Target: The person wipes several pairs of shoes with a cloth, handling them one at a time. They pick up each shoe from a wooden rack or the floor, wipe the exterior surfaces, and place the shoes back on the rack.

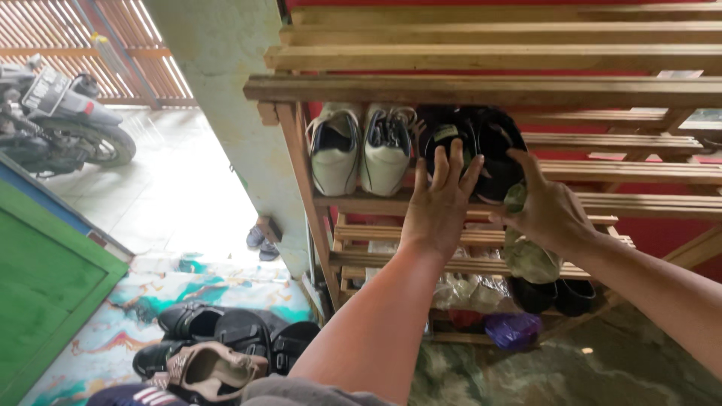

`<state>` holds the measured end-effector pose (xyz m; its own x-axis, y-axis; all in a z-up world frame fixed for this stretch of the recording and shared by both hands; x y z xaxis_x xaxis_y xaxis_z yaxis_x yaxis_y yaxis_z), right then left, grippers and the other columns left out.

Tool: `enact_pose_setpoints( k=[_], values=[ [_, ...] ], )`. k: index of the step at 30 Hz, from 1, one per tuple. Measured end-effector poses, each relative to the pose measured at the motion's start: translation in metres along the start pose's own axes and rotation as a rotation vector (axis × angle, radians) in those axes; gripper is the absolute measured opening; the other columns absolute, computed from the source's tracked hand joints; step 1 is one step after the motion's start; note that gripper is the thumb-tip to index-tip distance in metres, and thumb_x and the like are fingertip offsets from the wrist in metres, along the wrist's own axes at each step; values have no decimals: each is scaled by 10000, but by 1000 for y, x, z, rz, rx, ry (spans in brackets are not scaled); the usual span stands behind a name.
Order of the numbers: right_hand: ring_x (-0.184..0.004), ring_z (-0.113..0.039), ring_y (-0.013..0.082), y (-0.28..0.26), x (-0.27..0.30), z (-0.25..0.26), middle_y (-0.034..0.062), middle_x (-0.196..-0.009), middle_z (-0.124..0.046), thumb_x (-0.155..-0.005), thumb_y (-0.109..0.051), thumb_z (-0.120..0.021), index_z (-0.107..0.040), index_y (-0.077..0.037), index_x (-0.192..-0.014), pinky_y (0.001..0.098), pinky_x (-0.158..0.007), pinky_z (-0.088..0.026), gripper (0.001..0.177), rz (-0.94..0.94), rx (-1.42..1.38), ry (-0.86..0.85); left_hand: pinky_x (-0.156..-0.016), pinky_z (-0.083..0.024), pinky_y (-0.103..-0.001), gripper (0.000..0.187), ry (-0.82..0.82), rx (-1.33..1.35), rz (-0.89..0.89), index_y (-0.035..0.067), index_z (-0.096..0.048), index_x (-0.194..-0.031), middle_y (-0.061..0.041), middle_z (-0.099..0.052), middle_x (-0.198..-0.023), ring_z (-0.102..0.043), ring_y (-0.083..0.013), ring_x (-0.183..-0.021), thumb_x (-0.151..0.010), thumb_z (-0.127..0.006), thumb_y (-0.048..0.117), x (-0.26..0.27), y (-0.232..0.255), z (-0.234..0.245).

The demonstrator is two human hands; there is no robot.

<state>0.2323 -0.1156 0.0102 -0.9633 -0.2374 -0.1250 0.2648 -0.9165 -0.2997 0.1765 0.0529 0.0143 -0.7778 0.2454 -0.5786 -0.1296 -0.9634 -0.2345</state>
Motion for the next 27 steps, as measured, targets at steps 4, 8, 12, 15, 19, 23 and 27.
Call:
enact_pose_setpoints(
  k=[4,8,12,15,19,23,27],
  values=[
    [-803,-736,307,7,31,-3,156,-978,-739,-793,-364,-843,-273,-121,-1534,438,-734,-613,966,8,-159,216,-1158,-338,-478,890,-111,357,70,58,-408,-1509,-175,-309,-1566,-343,-341,-1422,-700,-762,165,36,16,26],
    [-926,-727,303,15,60,-13,176,-1059,-709,-967,-464,-692,-517,-25,-1315,469,-808,-606,587,-113,-429,223,-1046,-454,-463,468,-419,1116,534,-15,-694,-1159,-196,-587,-1352,-547,-357,-1262,-887,-746,361,71,34,32],
    [-927,-683,255,12,81,-32,144,-1043,-690,-986,-610,-530,-628,-23,-1195,450,-856,-576,632,-383,-955,-83,-936,-528,-399,597,-605,1605,819,24,-715,-1177,-141,-739,-1151,-697,-265,-1063,-787,-793,468,104,58,30],
    [-1071,-626,131,-8,98,-30,-44,-1177,-628,-1030,-679,-433,-582,-232,-1318,396,-919,-552,553,-316,-952,-222,-863,-564,-368,612,-538,1517,895,55,-750,-1140,-121,-781,-1101,-733,-216,-993,-687,-838,458,124,62,34],
    [-895,-657,267,-33,135,-30,148,-969,-689,-1040,-650,-283,-677,3,-1041,451,-837,-569,763,-402,-947,-413,-762,-594,-401,623,-653,1502,1099,17,-772,-1110,-111,-782,-1024,-744,-220,-901,-725,-817,505,163,63,41],
    [-853,-652,234,-62,153,-33,123,-938,-685,-1065,-619,-207,-660,-10,-1036,418,-815,-570,760,-346,-1134,-553,-782,-562,-379,596,-681,1485,1171,68,-757,-1134,-58,-726,-998,-700,-197,-870,-790,-796,553,197,64,53],
    [-817,-645,229,-82,174,-53,117,-920,-668,-1055,-641,-164,-647,-9,-1070,423,-780,-575,796,-322,-1306,-733,-698,-524,-391,550,-596,1767,1390,46,-775,-1033,-81,-741,-924,-690,-206,-776,-822,-761,554,241,77,55]
  ],
)
Point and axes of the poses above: each hand's wrist, its own x-axis away from the middle knuckle, its own z-axis out of the back of the hand, y = z × x, the point moved 3 cm from there along -x, towards the middle knuckle
